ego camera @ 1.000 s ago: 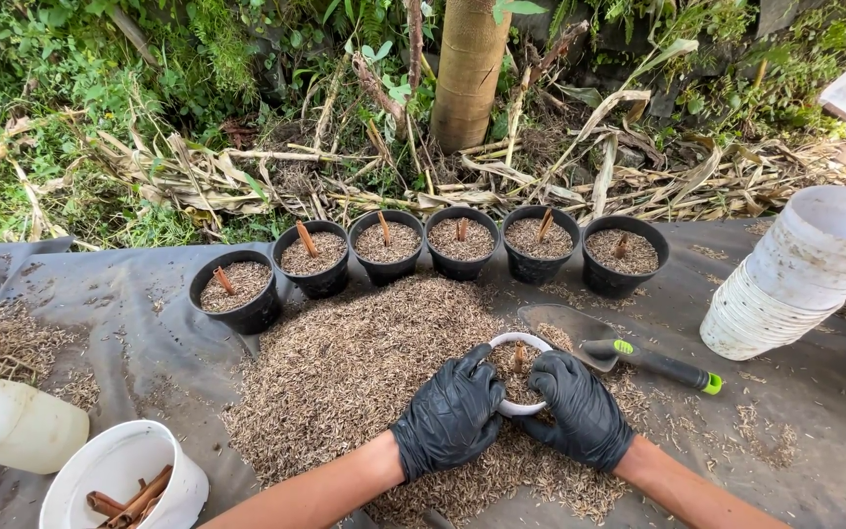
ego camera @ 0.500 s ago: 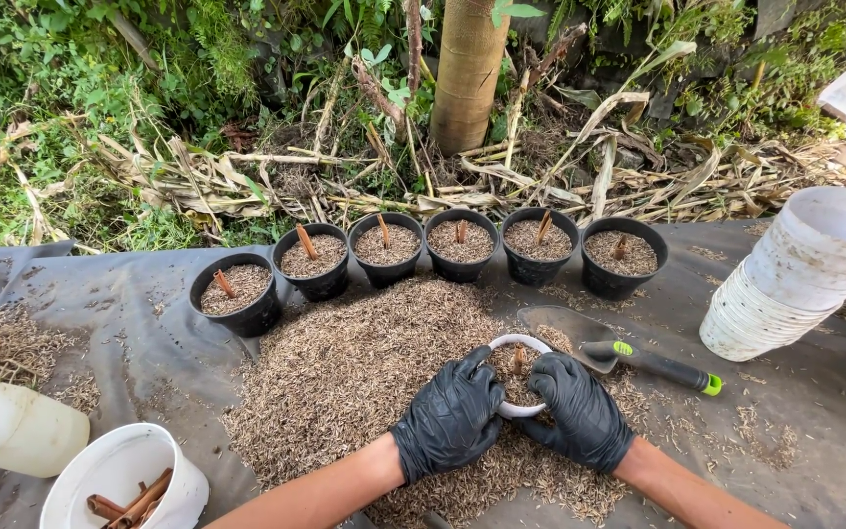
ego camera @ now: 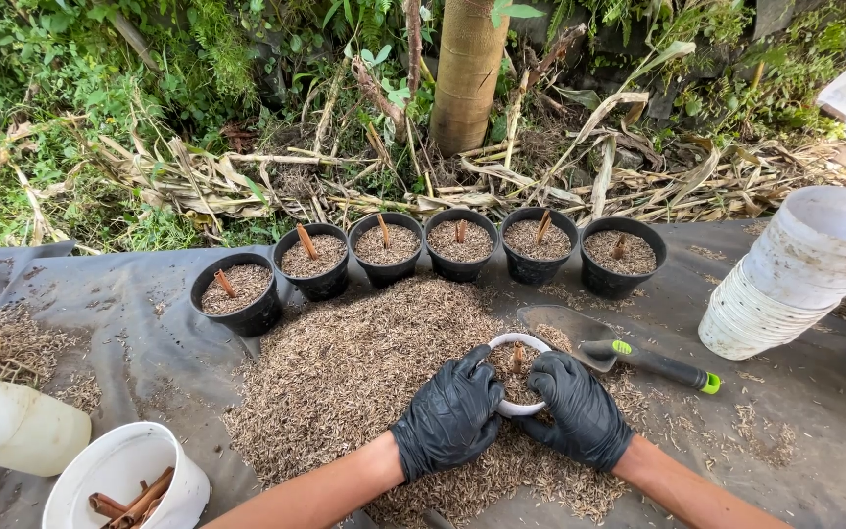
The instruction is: Preparing plant cuttings by filling small cups with mulch and inserting wooden sticks.
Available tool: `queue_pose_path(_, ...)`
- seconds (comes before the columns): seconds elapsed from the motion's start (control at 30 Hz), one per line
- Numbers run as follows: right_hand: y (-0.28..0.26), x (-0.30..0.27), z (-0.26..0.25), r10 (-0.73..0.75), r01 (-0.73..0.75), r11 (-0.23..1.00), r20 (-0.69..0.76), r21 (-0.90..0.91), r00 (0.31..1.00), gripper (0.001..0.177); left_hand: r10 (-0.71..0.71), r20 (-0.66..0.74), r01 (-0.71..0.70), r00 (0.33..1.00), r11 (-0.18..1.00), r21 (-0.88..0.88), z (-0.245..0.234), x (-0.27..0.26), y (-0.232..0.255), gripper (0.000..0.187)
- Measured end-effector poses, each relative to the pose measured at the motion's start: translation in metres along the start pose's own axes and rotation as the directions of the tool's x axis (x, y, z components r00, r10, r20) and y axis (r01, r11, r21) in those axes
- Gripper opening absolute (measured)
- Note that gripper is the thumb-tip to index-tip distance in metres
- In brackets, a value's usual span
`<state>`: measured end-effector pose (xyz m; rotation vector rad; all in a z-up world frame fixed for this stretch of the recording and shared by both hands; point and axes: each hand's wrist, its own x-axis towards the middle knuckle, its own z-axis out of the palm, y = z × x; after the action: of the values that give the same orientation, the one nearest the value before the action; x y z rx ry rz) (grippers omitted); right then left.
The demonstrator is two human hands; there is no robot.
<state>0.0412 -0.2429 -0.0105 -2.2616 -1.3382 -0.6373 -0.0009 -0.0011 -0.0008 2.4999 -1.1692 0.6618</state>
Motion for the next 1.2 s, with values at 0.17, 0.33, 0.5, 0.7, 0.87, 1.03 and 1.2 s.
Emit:
queue_pose_path(0.17,-0.0011,0.0016,-0.0017,0.001,-0.001,1.0,0.005,-0.012,1.0,0.049,-0.01,0.002,0.01,1.0,1.0,-0.009,0.0042,-0.0014,-0.0013,0.034)
queue_pose_path(0.33,-0.0013,0.0013,-0.0007,-0.02,0.02,1.0,-0.01,-0.003,1.0,0.046,-0.023,0.03,0.023,0.999,1.0,0.006,0.0051,-0.0028,-0.0009,0.041)
queue_pose_path(0.5,0.0001,0.0005,0.0001,-0.022,0.022,0.999,0.0,-0.025,1.0,0.049,-0.012,0.012,0.012,1.0,1.0,-0.022,0.0019,-0.0011,-0.0008,0.037)
queue_pose_path(0.7,0.0049,-0.0012,0.003,-0.015,0.015,0.999,0.016,-0.031,1.0,0.049,0.013,-0.008,-0.013,1.0,0.999,0.035,0.0026,-0.001,-0.0028,0.035)
queue_pose_path(0.87,0.0006,0.0016,0.0001,-0.032,0.031,0.999,-0.012,-0.033,0.999,0.048,0.009,-0.007,-0.009,1.0,0.999,0.037,0.0039,-0.0024,-0.0024,0.039)
queue_pose_path(1.03,0.0005,-0.0008,0.0009,-0.026,0.026,0.999,0.007,-0.047,1.0,0.049,0.002,0.016,-0.004,1.0,0.997,0.075,0.0063,-0.0047,-0.0019,0.042)
queue_pose_path(1.2,-0.0001,0.0006,-0.0001,-0.034,0.034,0.999,0.001,-0.031,0.999,0.05,0.008,0.013,-0.008,1.0,0.998,0.06,0.0065,-0.0044,-0.0027,0.04)
